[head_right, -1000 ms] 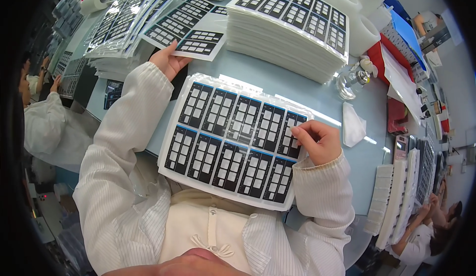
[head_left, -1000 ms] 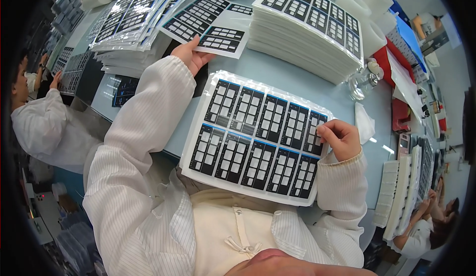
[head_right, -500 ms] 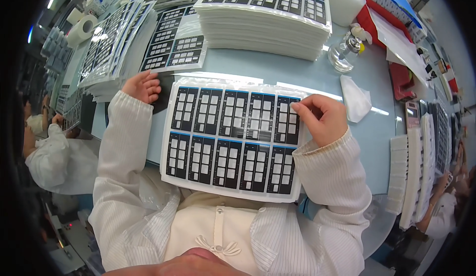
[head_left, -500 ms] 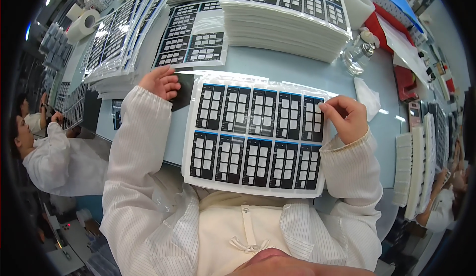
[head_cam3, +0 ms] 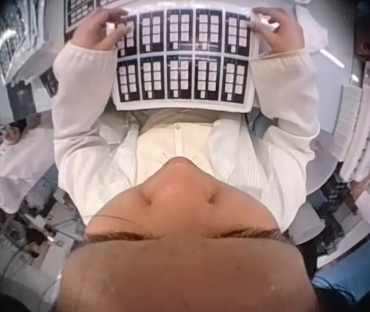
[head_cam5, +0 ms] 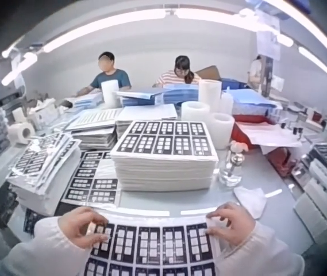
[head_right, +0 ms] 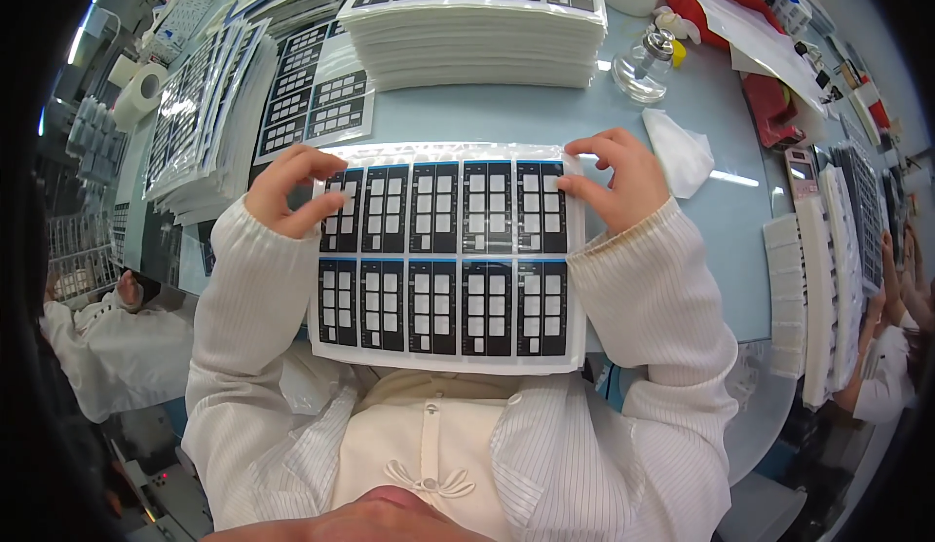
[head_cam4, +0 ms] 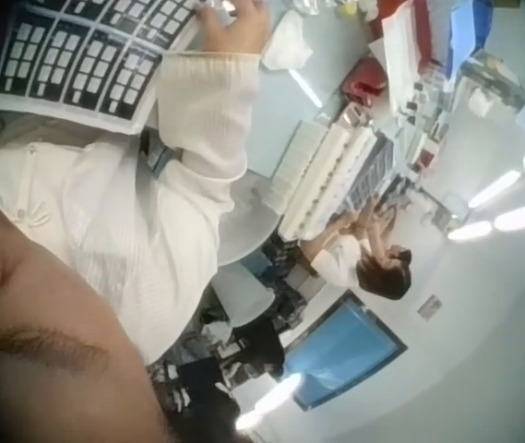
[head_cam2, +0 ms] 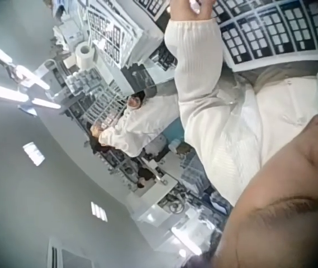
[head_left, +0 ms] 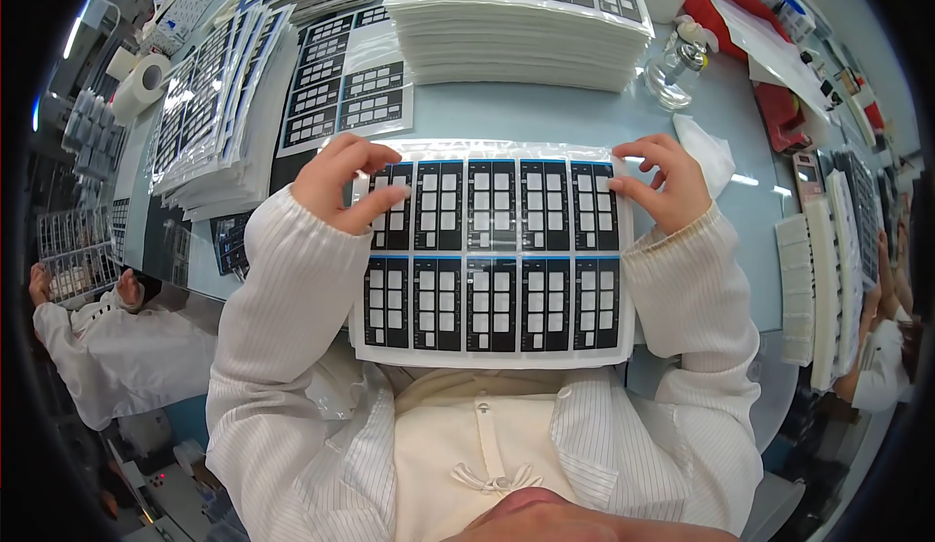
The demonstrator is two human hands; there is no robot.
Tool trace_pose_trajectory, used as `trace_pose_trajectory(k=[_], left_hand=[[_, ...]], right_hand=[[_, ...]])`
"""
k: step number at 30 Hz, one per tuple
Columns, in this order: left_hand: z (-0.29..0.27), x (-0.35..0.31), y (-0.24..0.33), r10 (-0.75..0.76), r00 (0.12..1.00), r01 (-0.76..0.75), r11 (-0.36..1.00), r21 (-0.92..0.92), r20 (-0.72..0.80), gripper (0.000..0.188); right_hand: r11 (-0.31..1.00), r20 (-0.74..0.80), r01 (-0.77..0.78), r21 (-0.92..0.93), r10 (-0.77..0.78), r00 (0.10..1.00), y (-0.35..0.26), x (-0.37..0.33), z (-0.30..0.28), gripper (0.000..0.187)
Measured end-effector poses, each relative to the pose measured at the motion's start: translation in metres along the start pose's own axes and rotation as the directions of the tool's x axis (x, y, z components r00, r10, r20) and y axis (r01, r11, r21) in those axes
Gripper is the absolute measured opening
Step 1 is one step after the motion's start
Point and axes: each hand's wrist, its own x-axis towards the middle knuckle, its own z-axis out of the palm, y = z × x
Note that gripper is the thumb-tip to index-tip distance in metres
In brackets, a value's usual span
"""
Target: Inspecting and organizing sheets of printed labels or stickers at a workstation.
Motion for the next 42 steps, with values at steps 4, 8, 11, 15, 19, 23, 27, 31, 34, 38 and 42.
trace_pose_trajectory(k=[4,8,11,15,19,23,27,31,34,38,42], left_hand=[[-0.001,0.0,-0.012,-0.03,0.996,-0.013,0.882,0.472,0.083,0.059],[-0.003,-0.004,-0.03,-0.077,0.997,0.064,0.92,0.386,0.018,0.061],[-0.001,-0.009,-0.039,-0.061,0.998,0.059,0.947,0.315,-0.004,0.061],[0.0,-0.008,-0.034,-0.072,0.996,0.083,0.952,0.293,-0.048,0.055],[0.001,-0.011,-0.038,0.042,0.991,0.001,0.947,0.322,-0.126,0.052],[0.002,-0.01,-0.04,0.105,0.985,-0.067,0.965,0.255,-0.139,0.047],[0.008,-0.012,-0.051,0.19,0.955,-0.17,0.98,0.103,-0.23,0.04],[0.01,-0.013,-0.061,0.079,0.951,-0.165,0.947,-0.274,-0.301,0.023],[0.003,-0.005,-0.073,-0.112,0.922,-0.062,0.903,-0.425,-0.371,0.019],[0.001,0.011,-0.08,-0.175,0.906,0.189,0.982,-0.001,-0.386,0.035],[0.014,0.025,-0.072,-0.209,0.939,0.16,0.968,-0.193,-0.273,0.042]], right_hand=[[0.999,0.017,0.005,0.04,-0.006,1.0,0.003,0.001,-0.002,0.032],[0.983,-0.121,0.138,0.117,-0.124,0.985,-0.006,0.004,-0.009,0.028],[0.961,-0.08,0.263,0.089,-0.256,0.963,-0.04,0.007,-0.021,0.026],[0.875,0.131,0.45,0.179,-0.474,0.871,-0.096,0.011,-0.008,0.022],[0.805,0.196,0.587,0.088,-0.592,0.782,-0.131,0.035,0.049,0.02],[0.761,0.071,0.648,0.032,-0.649,0.758,-0.139,0.066,0.119,0.019],[0.751,0.07,0.66,0.014,-0.659,0.749,-0.145,0.078,0.143,0.018],[0.652,0.02,0.758,0.028,-0.758,0.652,-0.141,0.088,0.15,0.009],[0.586,-0.036,0.81,0.011,-0.809,0.586,-0.142,0.088,0.148,0.005],[0.538,-0.163,0.842,-0.033,-0.834,0.527,-0.146,0.087,0.144,0.011],[0.504,-0.197,0.862,-0.057,-0.852,0.486,-0.144,0.085,0.138,0.017]])
